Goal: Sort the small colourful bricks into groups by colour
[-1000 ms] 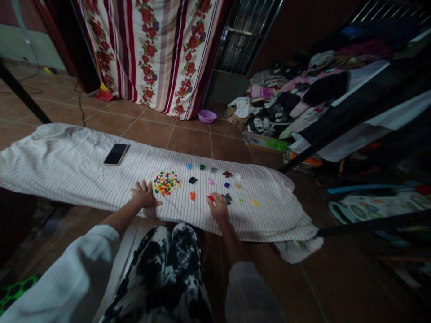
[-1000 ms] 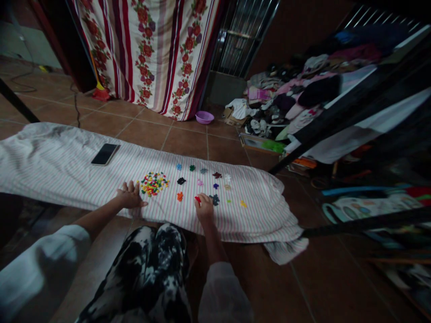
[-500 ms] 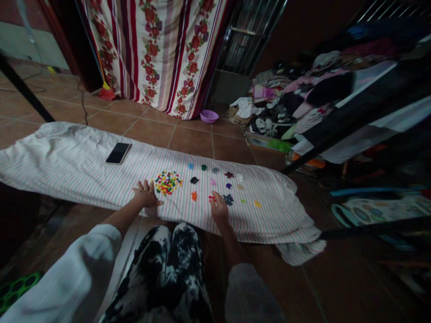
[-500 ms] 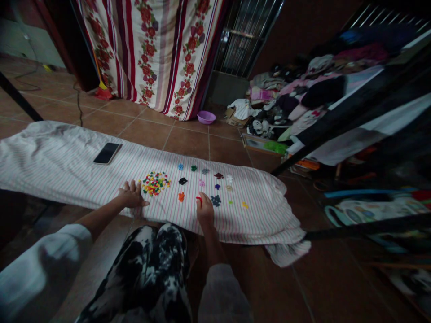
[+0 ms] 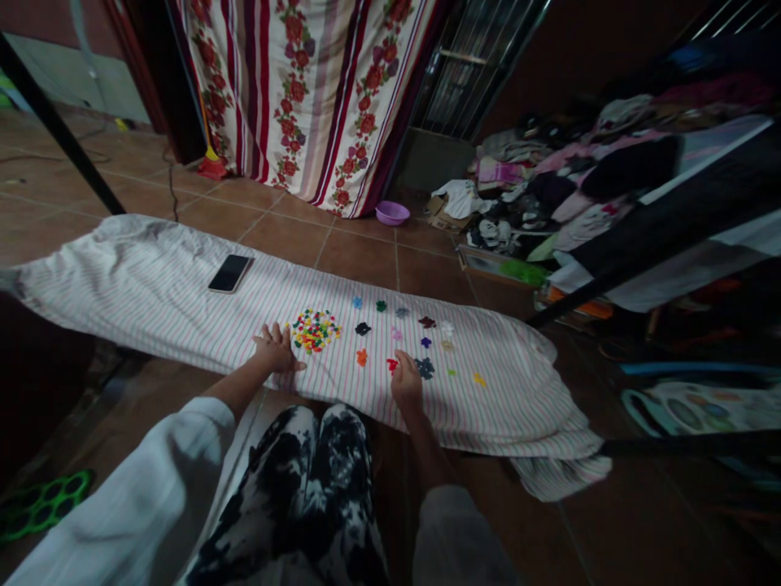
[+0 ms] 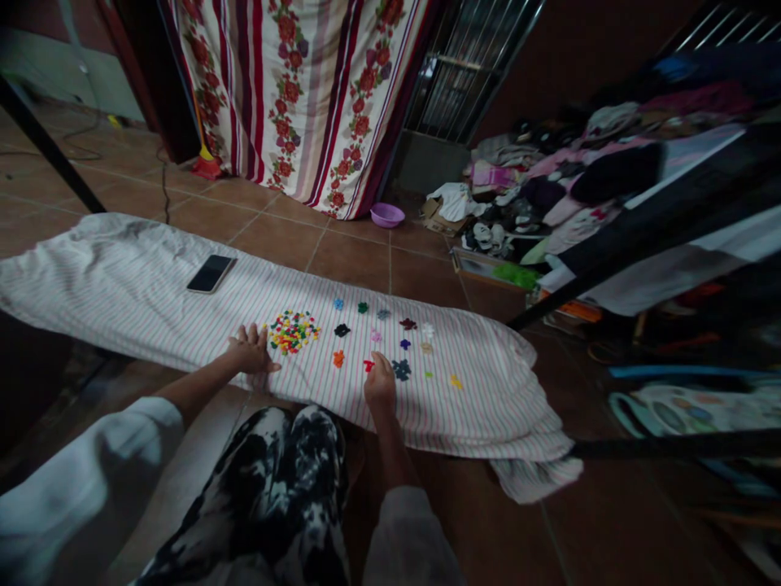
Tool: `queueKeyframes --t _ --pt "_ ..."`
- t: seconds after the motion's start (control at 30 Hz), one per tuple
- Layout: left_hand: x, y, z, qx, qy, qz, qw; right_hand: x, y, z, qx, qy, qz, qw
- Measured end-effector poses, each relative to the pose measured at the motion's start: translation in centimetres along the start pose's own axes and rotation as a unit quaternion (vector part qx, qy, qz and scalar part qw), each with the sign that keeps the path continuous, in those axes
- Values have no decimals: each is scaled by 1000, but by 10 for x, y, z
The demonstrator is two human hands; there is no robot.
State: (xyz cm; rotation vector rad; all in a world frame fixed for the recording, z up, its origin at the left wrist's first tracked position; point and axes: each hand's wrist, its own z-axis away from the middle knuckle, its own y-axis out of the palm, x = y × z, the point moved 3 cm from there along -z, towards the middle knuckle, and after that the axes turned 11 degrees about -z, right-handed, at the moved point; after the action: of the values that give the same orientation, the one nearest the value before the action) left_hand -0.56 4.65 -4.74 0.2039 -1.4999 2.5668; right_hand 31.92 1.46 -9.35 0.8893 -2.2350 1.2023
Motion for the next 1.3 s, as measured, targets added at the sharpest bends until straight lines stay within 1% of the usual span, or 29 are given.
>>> queueKeyframes --t 0.1,0.17,0.23,0.3,0.4,0.47,0.53,0.63,0.77,0.9,1.13,1.3 --pt "0 -1 0 5 -2 2 1000 8 -1 -6 -17 -9 6 1000" --pt "0 -1 0 6 -2 0 1000 18 0 -11 -18 -24 -1 1000" --pt "0 0 0 5 -2 0 1000 32 6 -15 -6 -30 -15 999" --pt "0 0 0 4 -3 4 1000 49 17 -17 37 -30 -32 998" --pt "0 0 0 5 -5 0 1000 75 40 -16 131 -22 -44 990" --pt "-1 -1 0 10 -6 -8 1000 91 57 -15 179 -16 -37 983" --pt "-1 -1 0 10 -9 -14 1000 104 71 -14 211 -11 -26 977" --pt "-2 0 -1 9 -13 -19 1000 118 89 -17 235 1 -10 972" --pt "-2 3 -3 -2 -12 -22 1000 125 104 -18 248 20 18 968" --pt "-2 3 -3 -6 -11 -22 1000 124 110 -14 226 24 37 973" --pt "-2 0 0 2 -11 -22 1000 120 110 -10 203 14 5 979" --pt "-2 0 1 -4 -10 -12 1000 116 106 -8 197 16 -50 979"
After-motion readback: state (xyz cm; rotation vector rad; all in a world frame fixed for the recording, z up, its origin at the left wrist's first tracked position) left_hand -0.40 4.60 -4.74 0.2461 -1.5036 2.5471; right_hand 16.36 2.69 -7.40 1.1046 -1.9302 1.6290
